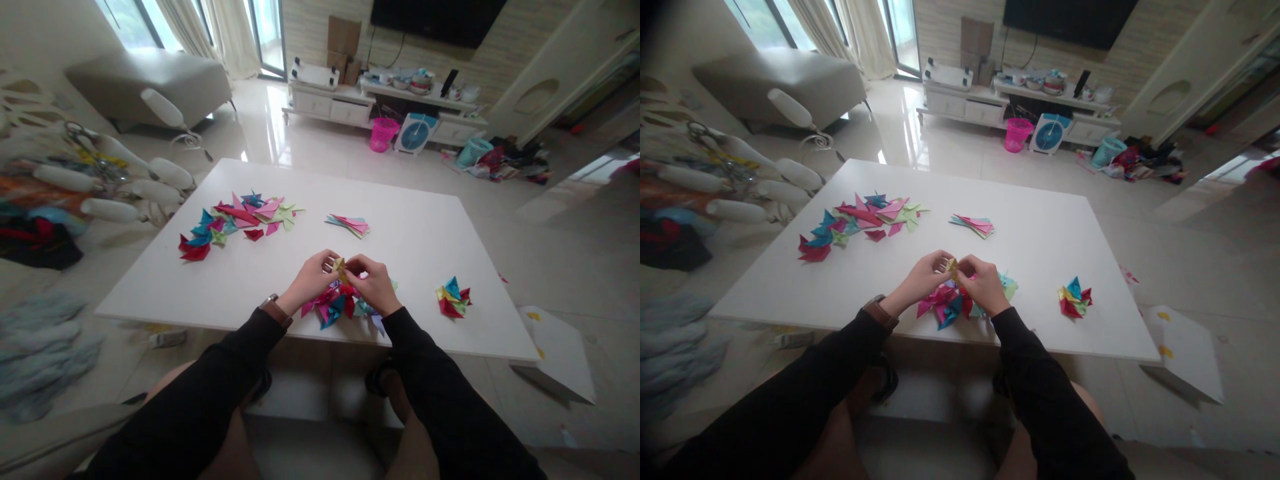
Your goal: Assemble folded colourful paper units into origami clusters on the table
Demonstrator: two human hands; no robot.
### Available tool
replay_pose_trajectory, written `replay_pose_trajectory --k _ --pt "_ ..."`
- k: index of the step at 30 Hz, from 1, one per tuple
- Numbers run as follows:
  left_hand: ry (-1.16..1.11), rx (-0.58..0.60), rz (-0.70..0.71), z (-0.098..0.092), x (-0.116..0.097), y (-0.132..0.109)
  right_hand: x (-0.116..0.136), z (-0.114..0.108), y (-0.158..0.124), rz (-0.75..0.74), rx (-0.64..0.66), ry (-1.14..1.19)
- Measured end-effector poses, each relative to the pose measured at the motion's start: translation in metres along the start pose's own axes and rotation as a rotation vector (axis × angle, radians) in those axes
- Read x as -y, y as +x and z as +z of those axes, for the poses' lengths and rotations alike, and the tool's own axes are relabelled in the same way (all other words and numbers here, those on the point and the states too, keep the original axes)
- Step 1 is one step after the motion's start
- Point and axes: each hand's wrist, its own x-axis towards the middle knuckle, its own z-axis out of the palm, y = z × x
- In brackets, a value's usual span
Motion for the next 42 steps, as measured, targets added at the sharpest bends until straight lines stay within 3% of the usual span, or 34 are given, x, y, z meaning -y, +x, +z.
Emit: replay_pose_trajectory --k 42 --pt "-0.044 -0.001 0.023 -0.0031 -0.0038 -0.0007 -0.0053 0.0032 -0.0004 0.139 -0.048 0.18"
